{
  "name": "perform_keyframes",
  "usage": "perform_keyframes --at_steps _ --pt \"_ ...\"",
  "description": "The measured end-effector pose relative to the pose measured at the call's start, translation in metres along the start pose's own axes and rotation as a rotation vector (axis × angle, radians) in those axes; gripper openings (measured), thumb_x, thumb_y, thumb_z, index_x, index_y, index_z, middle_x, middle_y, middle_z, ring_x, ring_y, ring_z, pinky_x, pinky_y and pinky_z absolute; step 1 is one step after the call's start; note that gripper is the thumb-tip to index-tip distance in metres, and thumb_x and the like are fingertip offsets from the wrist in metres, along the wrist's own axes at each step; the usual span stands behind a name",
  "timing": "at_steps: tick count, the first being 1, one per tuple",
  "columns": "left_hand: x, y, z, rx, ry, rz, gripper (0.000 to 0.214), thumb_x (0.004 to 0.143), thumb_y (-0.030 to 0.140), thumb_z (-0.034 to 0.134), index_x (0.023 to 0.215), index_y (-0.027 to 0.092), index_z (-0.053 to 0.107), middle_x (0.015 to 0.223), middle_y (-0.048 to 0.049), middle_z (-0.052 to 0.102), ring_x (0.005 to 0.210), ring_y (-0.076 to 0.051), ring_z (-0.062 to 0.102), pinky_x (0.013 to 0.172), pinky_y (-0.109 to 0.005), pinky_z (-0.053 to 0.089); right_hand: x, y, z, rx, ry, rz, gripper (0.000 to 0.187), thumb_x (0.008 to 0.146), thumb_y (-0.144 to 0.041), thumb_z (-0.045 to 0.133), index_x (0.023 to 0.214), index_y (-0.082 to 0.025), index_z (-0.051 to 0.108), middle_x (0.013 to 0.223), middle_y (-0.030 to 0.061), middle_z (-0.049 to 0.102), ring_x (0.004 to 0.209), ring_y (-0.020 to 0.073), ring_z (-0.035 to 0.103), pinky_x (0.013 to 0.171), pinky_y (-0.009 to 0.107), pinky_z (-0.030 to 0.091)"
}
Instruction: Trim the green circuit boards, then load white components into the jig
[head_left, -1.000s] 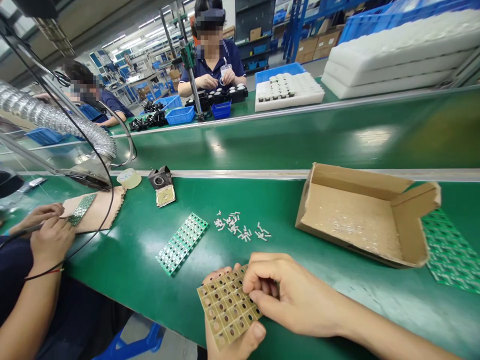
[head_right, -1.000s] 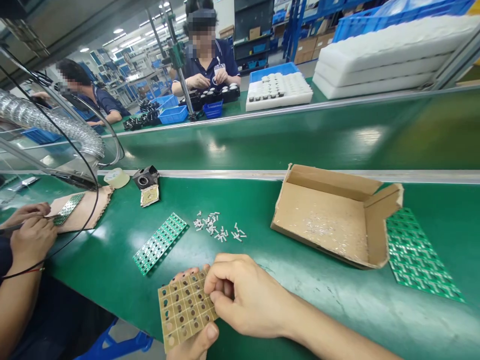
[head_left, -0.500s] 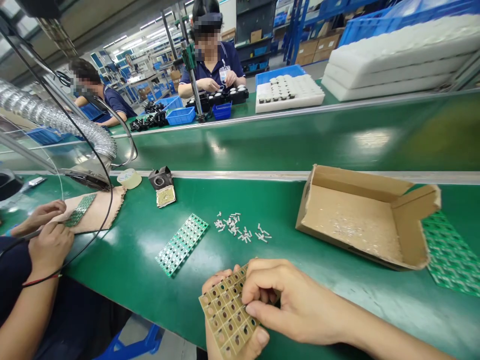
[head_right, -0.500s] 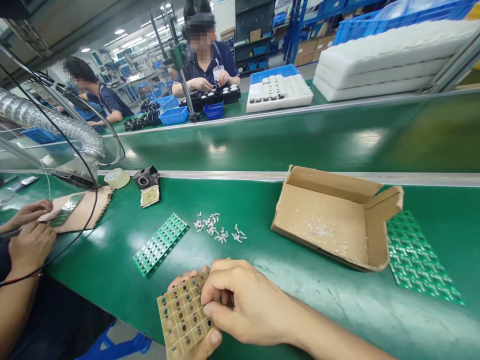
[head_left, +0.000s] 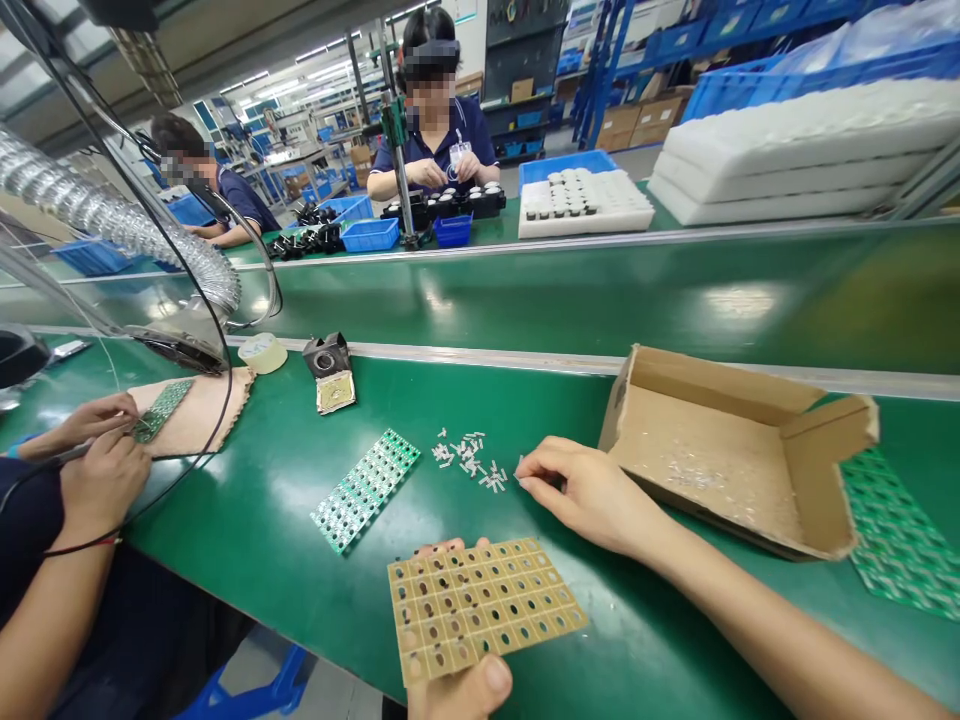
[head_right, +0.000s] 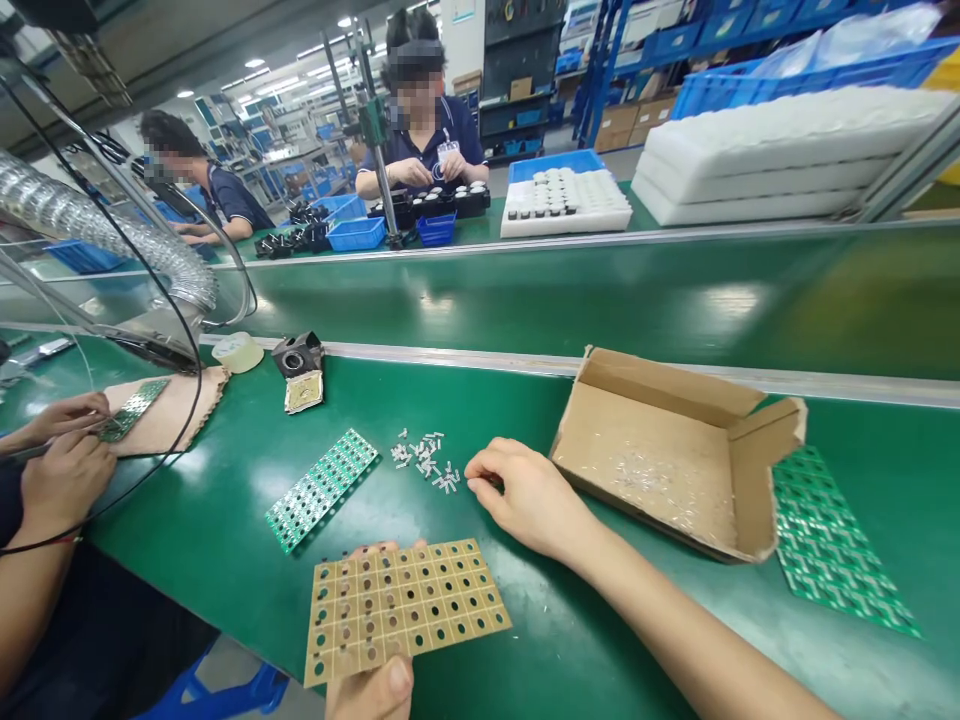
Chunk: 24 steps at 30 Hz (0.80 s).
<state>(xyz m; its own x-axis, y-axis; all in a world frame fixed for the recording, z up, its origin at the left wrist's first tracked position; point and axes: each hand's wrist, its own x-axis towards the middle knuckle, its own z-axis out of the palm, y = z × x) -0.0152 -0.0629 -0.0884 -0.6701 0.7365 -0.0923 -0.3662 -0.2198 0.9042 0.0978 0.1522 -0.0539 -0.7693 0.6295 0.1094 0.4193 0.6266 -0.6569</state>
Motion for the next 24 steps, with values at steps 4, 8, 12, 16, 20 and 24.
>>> perform_keyframes --at_steps 4,8,12,16,20,24 --pt "-0.001 -0.001 0.002 -0.055 0.028 -0.042 0.05 0.086 0.049 0.063 0.133 0.031 0.058 0.137 0.0013 0.059 0.139 -0.045 0.037 0.109 -0.064 0.039 0.008 -0.008 0.007 -0.105 -0.061 -0.047 0.017 0.091 -0.015 0.053 0.086 -0.02 0.069 0.088 0.0049 0.065 0.09 0.0222 0.058 0.083 0.037 0.047" --pt "-0.007 -0.003 0.001 -0.11 0.034 -0.12 0.061 0.078 0.045 0.069 0.136 0.046 0.053 0.131 0.0071 0.065 0.145 -0.04 0.03 0.112 -0.057 0.039 0.025 -0.01 0.005 -0.201 -0.112 -0.081 0.019 0.094 -0.014 0.052 0.092 -0.02 0.07 0.093 0.0067 0.064 0.095 0.0233 0.056 0.085 0.037 0.046" --pt "-0.011 -0.004 -0.004 -0.143 0.028 -0.177 0.065 0.077 0.045 0.071 0.139 0.048 0.05 0.129 0.0073 0.065 0.145 -0.039 0.032 0.11 -0.057 0.043 0.043 -0.008 0.0 -0.259 -0.231 -0.181 0.019 0.092 -0.012 0.056 0.09 -0.023 0.071 0.097 0.0051 0.063 0.096 0.021 0.056 0.084 0.031 0.044" --pt "-0.013 -0.007 -0.008 -0.17 0.03 -0.221 0.064 0.078 0.046 0.071 0.139 0.049 0.05 0.128 0.0065 0.066 0.144 -0.039 0.033 0.11 -0.057 0.043 0.051 -0.007 -0.004 -0.305 -0.312 -0.218 0.017 0.088 -0.008 0.058 0.083 -0.021 0.068 0.098 0.0059 0.062 0.095 0.0212 0.057 0.081 0.03 0.044" --pt "-0.012 -0.008 -0.008 -0.224 0.016 -0.28 0.07 0.075 0.05 0.074 0.14 0.04 0.05 0.135 -0.0013 0.063 0.142 -0.04 0.037 0.114 -0.059 0.039 0.05 -0.007 -0.008 -0.326 -0.326 -0.176 0.014 0.09 -0.008 0.054 0.085 -0.017 0.063 0.093 0.0056 0.061 0.091 0.0207 0.058 0.08 0.031 0.045" --pt "-0.009 -0.004 -0.002 -0.275 -0.011 -0.308 0.073 0.071 0.048 0.079 0.137 0.036 0.053 0.144 -0.0052 0.055 0.14 -0.041 0.041 0.117 -0.061 0.036 0.049 -0.006 -0.013 -0.305 -0.324 -0.122 0.012 0.092 -0.008 0.052 0.088 -0.016 0.061 0.092 0.0041 0.06 0.083 0.0176 0.058 0.076 0.03 0.045"
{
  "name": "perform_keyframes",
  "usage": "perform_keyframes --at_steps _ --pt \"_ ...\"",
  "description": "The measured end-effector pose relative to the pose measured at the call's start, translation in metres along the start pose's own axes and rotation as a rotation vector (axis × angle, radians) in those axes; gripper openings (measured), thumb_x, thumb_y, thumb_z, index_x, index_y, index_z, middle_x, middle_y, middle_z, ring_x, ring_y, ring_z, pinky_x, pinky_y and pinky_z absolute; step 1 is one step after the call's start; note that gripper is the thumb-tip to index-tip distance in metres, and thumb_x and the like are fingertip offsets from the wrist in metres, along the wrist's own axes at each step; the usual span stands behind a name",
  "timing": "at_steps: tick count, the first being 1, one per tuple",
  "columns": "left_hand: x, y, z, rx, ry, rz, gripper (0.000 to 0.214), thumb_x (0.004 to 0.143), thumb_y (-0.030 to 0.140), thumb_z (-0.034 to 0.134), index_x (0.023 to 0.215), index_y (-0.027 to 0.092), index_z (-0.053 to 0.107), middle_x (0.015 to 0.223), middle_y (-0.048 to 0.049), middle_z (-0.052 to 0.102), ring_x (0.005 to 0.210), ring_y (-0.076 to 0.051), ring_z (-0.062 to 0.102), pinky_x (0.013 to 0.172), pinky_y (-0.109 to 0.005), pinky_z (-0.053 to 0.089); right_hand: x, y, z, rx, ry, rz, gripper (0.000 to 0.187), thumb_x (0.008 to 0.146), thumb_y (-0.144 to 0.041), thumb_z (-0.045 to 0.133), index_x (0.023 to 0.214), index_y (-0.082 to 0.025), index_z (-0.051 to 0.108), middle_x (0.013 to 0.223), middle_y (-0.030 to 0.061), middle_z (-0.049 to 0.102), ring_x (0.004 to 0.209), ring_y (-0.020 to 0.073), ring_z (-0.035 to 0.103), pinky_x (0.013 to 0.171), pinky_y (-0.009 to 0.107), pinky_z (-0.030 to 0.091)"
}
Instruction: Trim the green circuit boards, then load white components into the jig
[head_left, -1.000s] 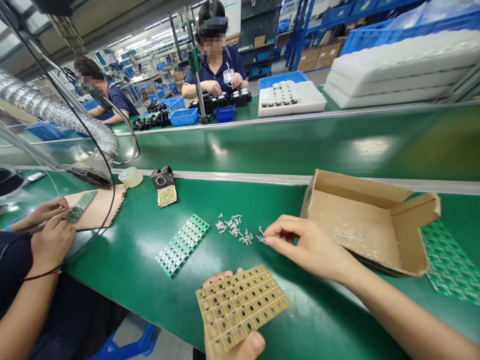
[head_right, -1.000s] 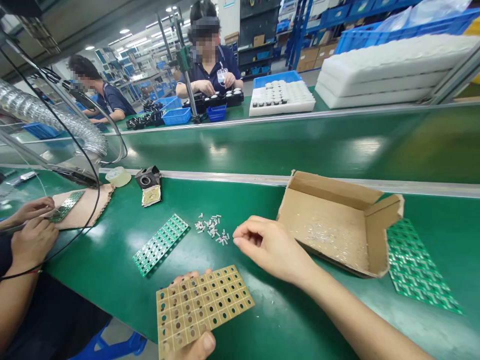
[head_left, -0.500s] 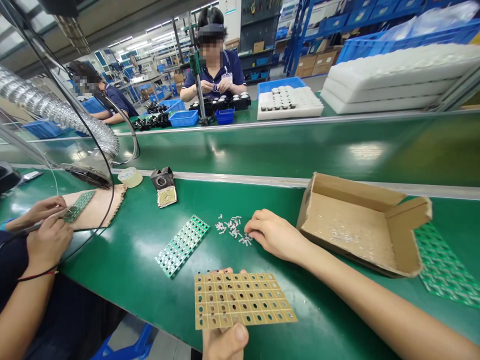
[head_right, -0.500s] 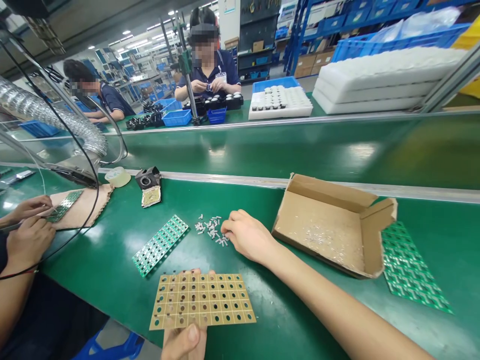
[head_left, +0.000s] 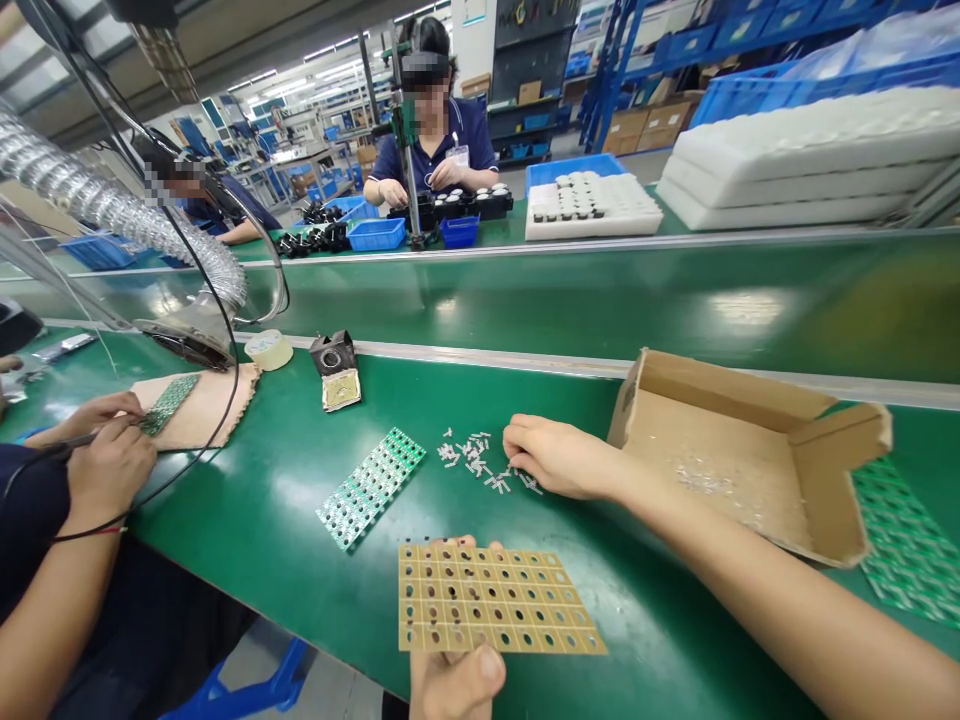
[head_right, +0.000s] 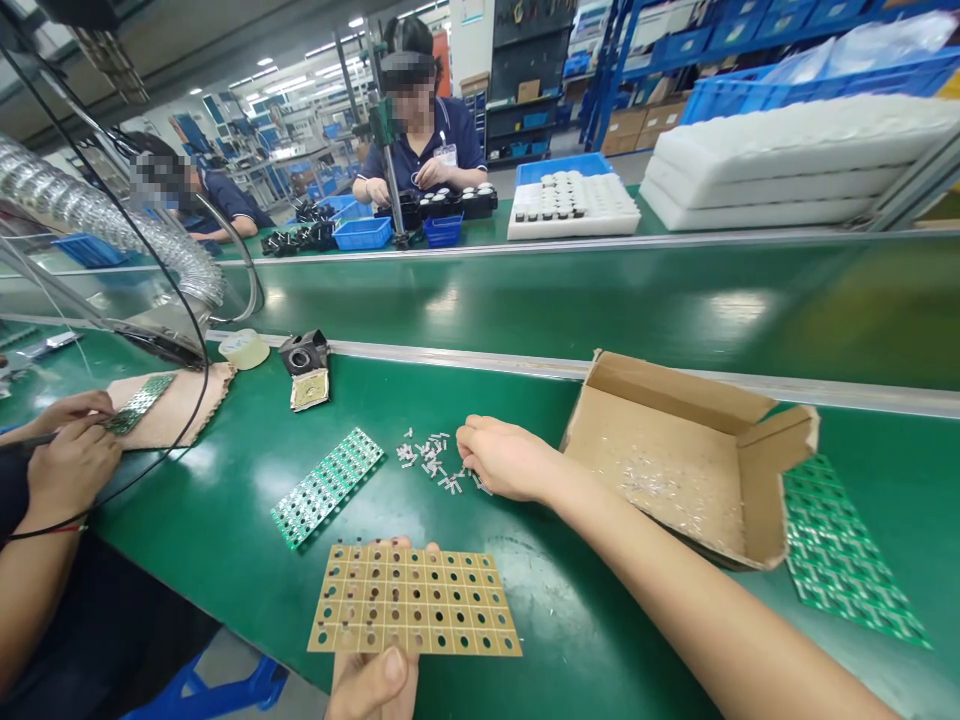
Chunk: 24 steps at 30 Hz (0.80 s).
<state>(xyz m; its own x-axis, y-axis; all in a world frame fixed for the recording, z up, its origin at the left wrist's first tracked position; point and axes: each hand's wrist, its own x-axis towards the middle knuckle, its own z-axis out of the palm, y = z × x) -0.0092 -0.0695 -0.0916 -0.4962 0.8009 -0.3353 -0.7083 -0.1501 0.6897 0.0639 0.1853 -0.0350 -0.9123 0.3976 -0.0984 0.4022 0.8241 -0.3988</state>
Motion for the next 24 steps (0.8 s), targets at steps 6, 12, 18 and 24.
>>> perform_keyframes --at_steps 6,12,18,24 --pt "0.0 0.006 0.008 -0.096 -0.05 -0.007 0.071 0.066 0.035 0.085 0.132 0.035 0.058 0.147 -0.0051 0.053 0.139 -0.042 0.041 0.117 -0.063 0.033 0.003 -0.001 0.001 0.056 -0.02 -0.022 0.016 0.088 -0.007 0.053 0.086 -0.02 0.062 0.095 0.0038 0.059 0.084 0.0166 0.058 0.076 0.028 0.044" --pt "-0.002 0.012 0.014 -0.111 -0.059 0.0 0.068 0.066 0.031 0.086 0.129 0.038 0.061 0.144 -0.0024 0.056 0.14 -0.04 0.041 0.119 -0.062 0.031 -0.002 -0.006 0.003 0.137 0.036 -0.019 0.015 0.09 -0.01 0.046 0.083 -0.02 0.055 0.089 0.0049 0.059 0.076 0.0178 0.055 0.071 0.029 0.044" --pt "-0.003 0.015 0.021 -0.148 -0.013 -0.015 0.069 0.062 0.03 0.089 0.126 0.036 0.063 0.142 -0.004 0.059 0.138 -0.039 0.045 0.118 -0.06 0.034 -0.029 -0.027 -0.006 0.3 0.186 0.016 0.018 0.098 -0.021 0.04 0.101 -0.019 0.058 0.098 0.0063 0.065 0.087 0.0185 0.06 0.078 0.031 0.047" --pt "0.0 0.016 0.023 -0.094 -0.091 -0.024 0.063 0.064 0.033 0.089 0.123 0.031 0.066 0.13 -0.008 0.067 0.131 -0.036 0.053 0.12 -0.056 0.03 -0.069 -0.082 -0.01 0.767 0.116 0.021 0.021 0.096 -0.028 0.047 0.084 -0.022 0.064 0.074 -0.0006 0.067 0.064 0.0142 0.061 0.059 0.025 0.046"
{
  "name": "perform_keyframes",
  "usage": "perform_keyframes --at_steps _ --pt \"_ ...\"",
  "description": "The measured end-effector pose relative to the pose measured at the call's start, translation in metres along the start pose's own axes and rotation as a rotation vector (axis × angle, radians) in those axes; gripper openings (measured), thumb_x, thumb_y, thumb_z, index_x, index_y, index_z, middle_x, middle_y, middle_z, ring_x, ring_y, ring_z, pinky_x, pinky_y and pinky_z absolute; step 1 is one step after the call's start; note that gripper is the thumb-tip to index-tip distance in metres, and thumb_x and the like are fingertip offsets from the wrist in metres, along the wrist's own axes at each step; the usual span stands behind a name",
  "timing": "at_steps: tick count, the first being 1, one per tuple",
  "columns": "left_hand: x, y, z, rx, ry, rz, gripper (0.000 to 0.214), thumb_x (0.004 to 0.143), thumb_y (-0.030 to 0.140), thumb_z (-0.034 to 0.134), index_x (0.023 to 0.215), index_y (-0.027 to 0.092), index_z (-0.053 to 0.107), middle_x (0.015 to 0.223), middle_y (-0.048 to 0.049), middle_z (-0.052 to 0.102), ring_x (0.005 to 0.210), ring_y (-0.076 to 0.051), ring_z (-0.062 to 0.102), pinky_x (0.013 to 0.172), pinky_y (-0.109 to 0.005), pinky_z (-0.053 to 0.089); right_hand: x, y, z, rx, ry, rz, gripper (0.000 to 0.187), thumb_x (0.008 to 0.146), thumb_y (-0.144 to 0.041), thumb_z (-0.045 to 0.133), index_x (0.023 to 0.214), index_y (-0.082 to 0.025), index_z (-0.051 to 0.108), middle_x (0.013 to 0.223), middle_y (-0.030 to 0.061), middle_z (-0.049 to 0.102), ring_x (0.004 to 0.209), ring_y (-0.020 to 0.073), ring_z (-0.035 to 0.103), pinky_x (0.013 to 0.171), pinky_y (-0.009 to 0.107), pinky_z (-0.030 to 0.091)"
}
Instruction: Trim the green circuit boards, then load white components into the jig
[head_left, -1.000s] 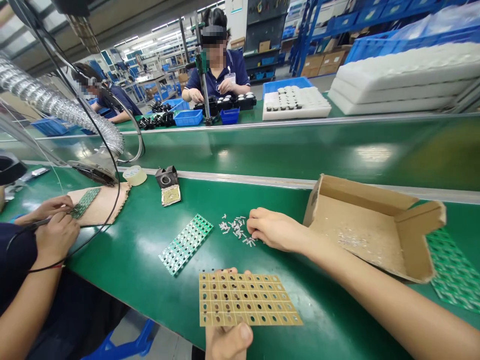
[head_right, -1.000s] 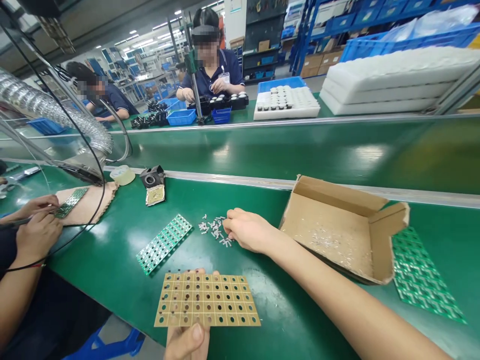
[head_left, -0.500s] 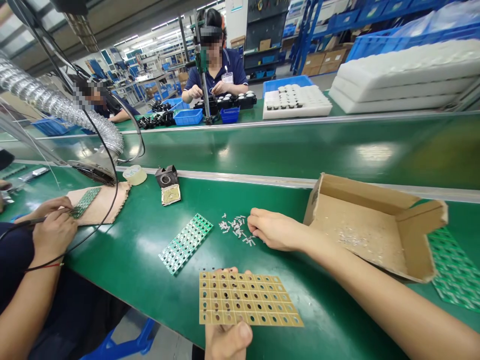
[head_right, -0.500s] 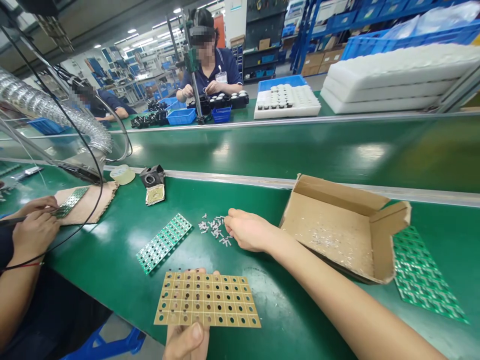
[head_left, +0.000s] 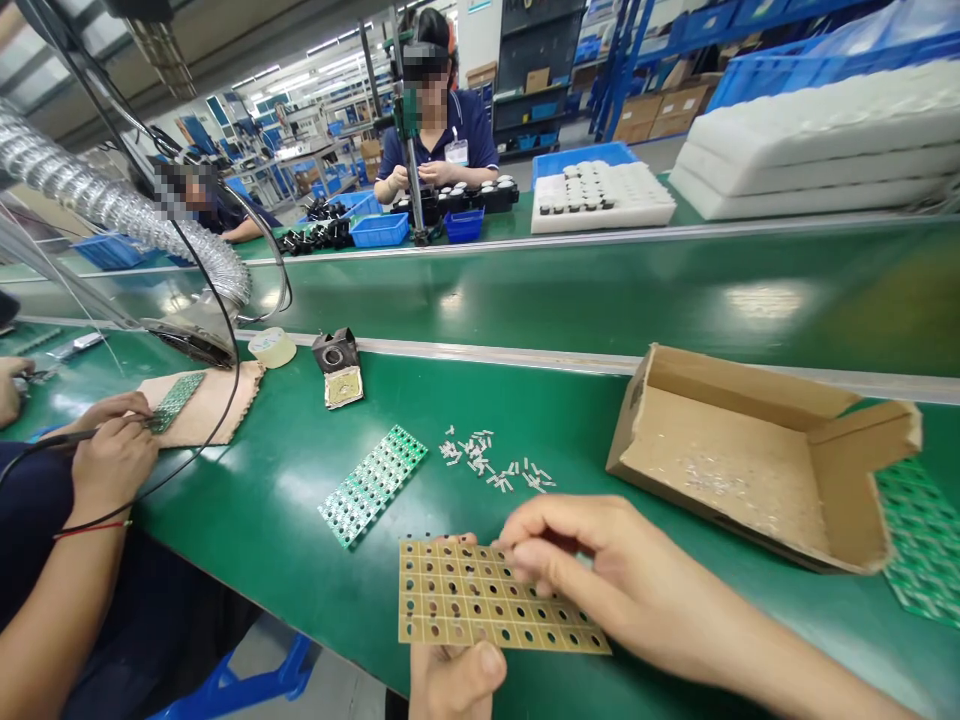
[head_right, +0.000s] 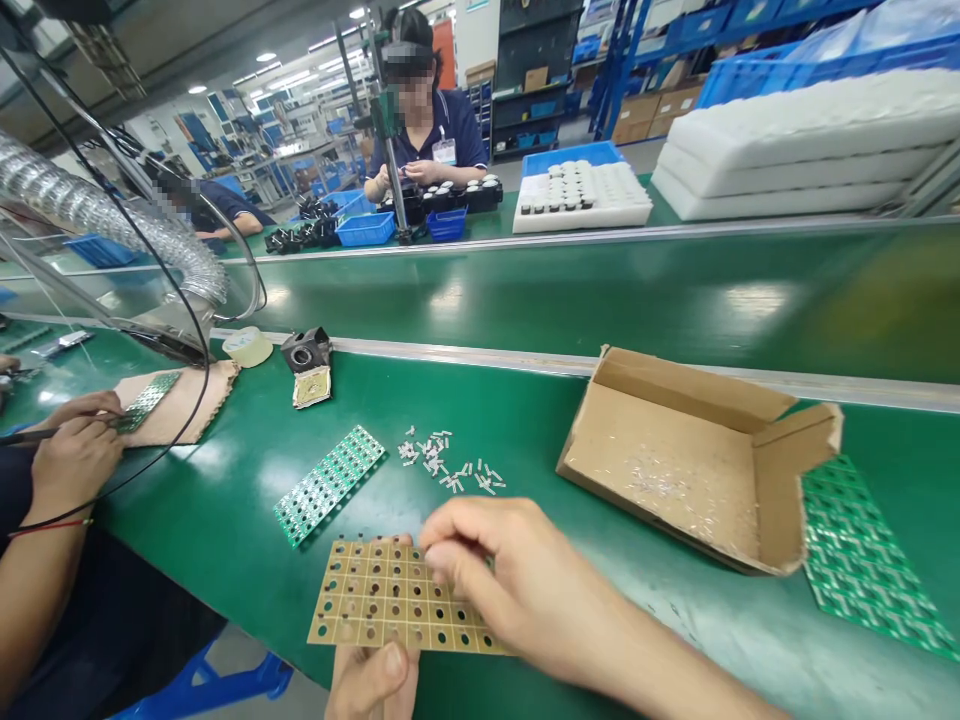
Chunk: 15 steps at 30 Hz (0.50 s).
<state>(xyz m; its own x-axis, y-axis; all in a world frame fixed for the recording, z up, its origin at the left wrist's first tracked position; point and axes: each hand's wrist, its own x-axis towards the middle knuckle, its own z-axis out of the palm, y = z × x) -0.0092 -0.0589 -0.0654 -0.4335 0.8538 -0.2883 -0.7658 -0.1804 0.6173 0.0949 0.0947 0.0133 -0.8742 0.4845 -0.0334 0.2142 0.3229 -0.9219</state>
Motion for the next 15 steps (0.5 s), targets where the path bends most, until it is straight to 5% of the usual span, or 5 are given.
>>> perform_keyframes --at_steps 6,15 --pt "0.003 0.0 0.004 0.042 -0.065 0.048 0.059 0.066 0.037 0.088 0.122 0.032 0.068 0.125 -0.0094 0.07 0.123 -0.035 0.06 0.116 -0.059 0.033 -0.011 -0.005 0.029 0.074 -0.027 -0.087 0.015 0.092 -0.024 0.054 0.081 -0.021 0.063 0.077 -0.0004 0.062 0.067 0.0123 0.058 0.059 0.023 0.042" --pt "0.002 -0.003 -0.002 0.007 -0.12 0.063 0.062 0.069 0.033 0.086 0.127 0.033 0.063 0.132 -0.0102 0.065 0.127 -0.034 0.057 0.118 -0.058 0.031 -0.012 0.0 0.031 -0.055 -0.009 -0.087 0.017 0.091 -0.022 0.051 0.076 -0.02 0.06 0.077 0.001 0.056 0.064 0.0115 0.054 0.056 0.022 0.04"
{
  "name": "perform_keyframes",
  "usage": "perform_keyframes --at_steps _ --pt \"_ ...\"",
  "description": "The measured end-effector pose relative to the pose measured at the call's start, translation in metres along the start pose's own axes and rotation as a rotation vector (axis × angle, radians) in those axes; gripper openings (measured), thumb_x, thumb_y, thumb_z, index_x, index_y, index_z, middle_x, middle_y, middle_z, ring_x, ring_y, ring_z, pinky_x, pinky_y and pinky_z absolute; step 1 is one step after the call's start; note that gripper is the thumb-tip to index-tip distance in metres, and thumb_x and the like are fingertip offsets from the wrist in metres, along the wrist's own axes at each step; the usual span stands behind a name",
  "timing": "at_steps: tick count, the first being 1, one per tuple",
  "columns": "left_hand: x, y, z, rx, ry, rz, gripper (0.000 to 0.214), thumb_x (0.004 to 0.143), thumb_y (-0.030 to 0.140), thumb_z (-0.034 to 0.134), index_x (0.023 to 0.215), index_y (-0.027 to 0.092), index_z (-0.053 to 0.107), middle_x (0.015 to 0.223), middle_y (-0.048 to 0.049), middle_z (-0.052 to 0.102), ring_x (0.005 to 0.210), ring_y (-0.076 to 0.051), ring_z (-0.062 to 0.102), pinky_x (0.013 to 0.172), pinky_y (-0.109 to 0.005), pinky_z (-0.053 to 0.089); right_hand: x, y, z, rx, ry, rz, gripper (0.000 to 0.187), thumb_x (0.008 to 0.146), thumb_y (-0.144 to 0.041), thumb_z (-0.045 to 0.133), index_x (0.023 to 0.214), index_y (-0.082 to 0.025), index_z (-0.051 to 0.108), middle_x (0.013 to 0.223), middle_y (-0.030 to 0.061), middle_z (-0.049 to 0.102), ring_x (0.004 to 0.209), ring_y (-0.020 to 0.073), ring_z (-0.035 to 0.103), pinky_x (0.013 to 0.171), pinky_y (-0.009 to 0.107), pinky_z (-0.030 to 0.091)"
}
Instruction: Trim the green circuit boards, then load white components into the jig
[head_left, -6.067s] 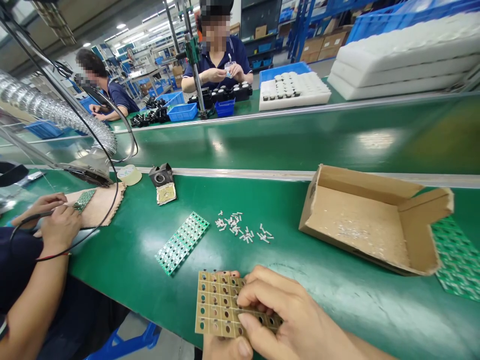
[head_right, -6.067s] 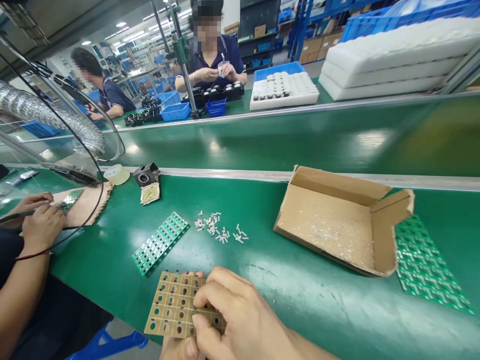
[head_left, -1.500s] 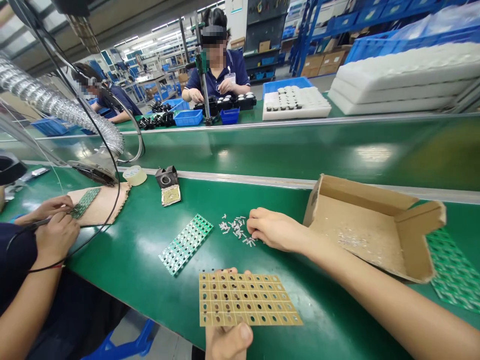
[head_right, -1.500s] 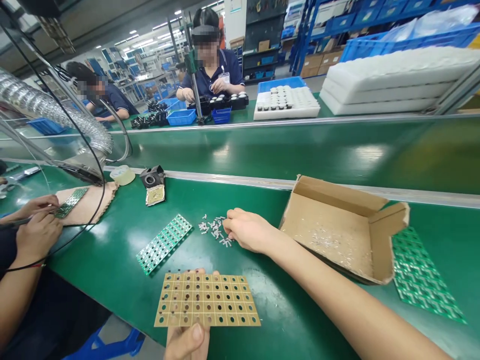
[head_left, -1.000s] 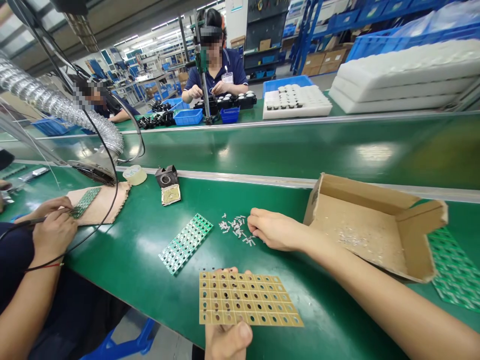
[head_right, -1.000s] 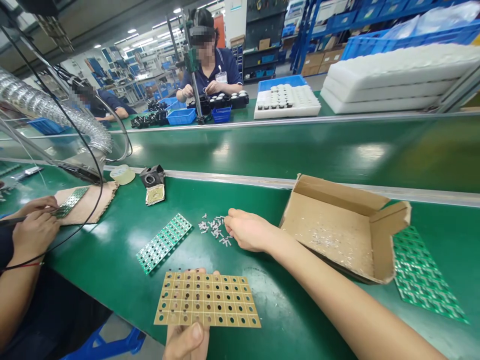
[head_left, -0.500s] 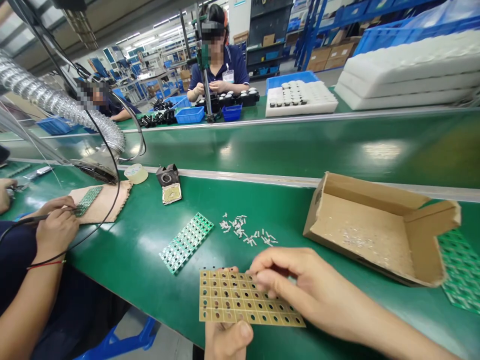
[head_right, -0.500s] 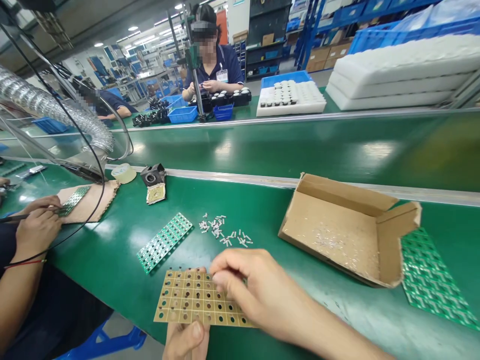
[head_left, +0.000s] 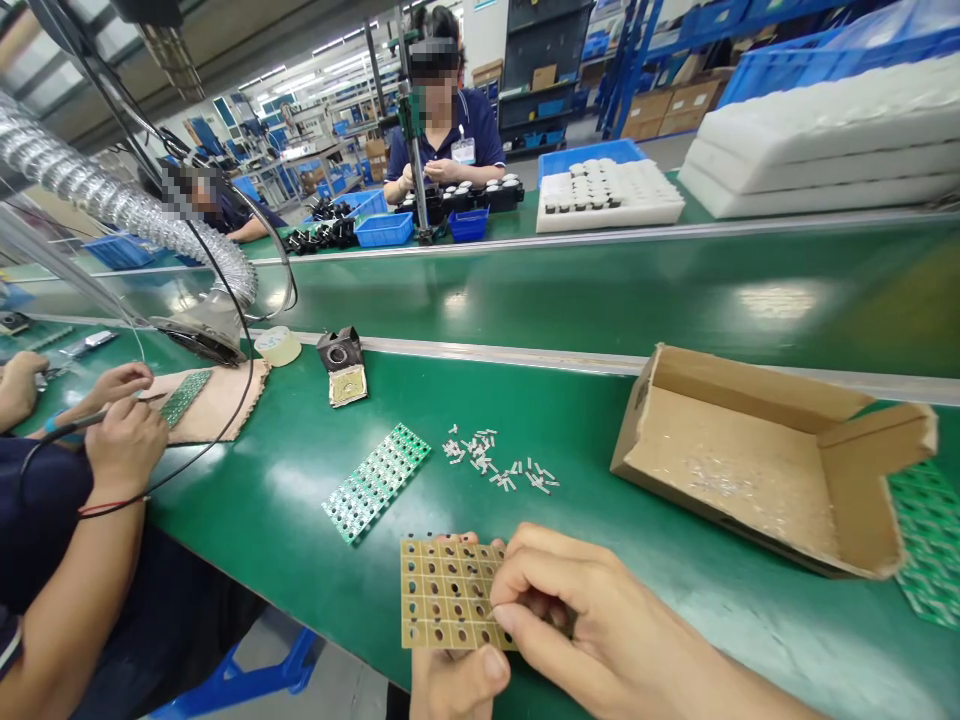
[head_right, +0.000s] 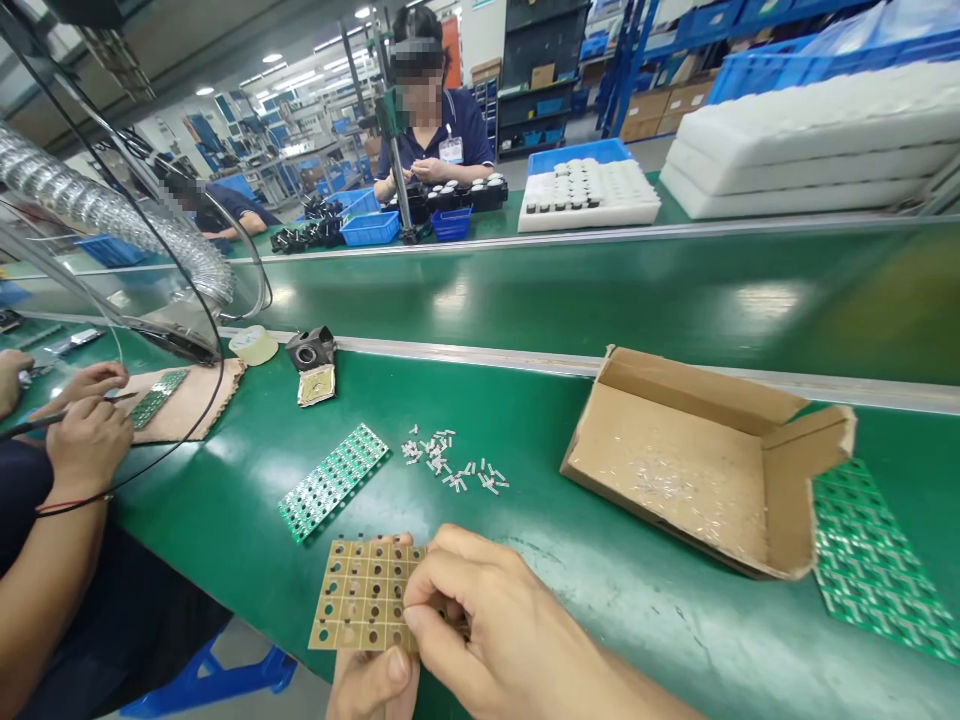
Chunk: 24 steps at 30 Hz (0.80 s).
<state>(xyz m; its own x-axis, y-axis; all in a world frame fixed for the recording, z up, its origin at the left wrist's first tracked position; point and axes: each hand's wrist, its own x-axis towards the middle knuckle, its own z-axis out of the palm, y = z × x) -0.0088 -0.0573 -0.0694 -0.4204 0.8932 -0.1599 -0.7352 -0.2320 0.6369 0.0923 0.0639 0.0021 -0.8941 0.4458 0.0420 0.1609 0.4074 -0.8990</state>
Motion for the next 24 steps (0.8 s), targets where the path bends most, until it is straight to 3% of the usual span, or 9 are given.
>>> perform_keyframes --at_steps 11,17,24 --pt "-0.0025 -0.0027 0.001 -0.092 0.044 0.013 0.053 0.065 0.026 0.089 0.115 0.034 0.071 0.12 -0.0041 0.071 0.123 -0.032 0.06 0.119 -0.055 0.03 0.0001 -0.002 0.0051 0.035 -0.008 -0.001 0.017 0.09 -0.022 0.049 0.074 -0.02 0.056 0.078 0.0015 0.056 0.065 0.0117 0.054 0.056 0.022 0.04" --pt "-0.0011 0.0014 0.0037 -0.028 0.015 -0.038 0.073 0.067 0.031 0.088 0.133 0.028 0.058 0.124 -0.0103 0.068 0.125 -0.032 0.058 0.117 -0.053 0.035 -0.0005 -0.0024 0.0071 0.025 0.007 -0.024 0.018 0.091 -0.022 0.047 0.075 -0.019 0.056 0.077 0.0018 0.056 0.065 0.0115 0.053 0.056 0.022 0.039" --pt "-0.0021 0.0027 0.0036 -0.003 0.025 -0.052 0.08 0.065 0.035 0.089 0.137 0.029 0.054 0.128 -0.0096 0.066 0.131 -0.032 0.053 0.119 -0.051 0.032 -0.0008 -0.0009 0.0078 0.029 0.025 -0.07 0.018 0.092 -0.021 0.047 0.076 -0.019 0.056 0.077 0.0018 0.056 0.065 0.0115 0.053 0.057 0.021 0.039"
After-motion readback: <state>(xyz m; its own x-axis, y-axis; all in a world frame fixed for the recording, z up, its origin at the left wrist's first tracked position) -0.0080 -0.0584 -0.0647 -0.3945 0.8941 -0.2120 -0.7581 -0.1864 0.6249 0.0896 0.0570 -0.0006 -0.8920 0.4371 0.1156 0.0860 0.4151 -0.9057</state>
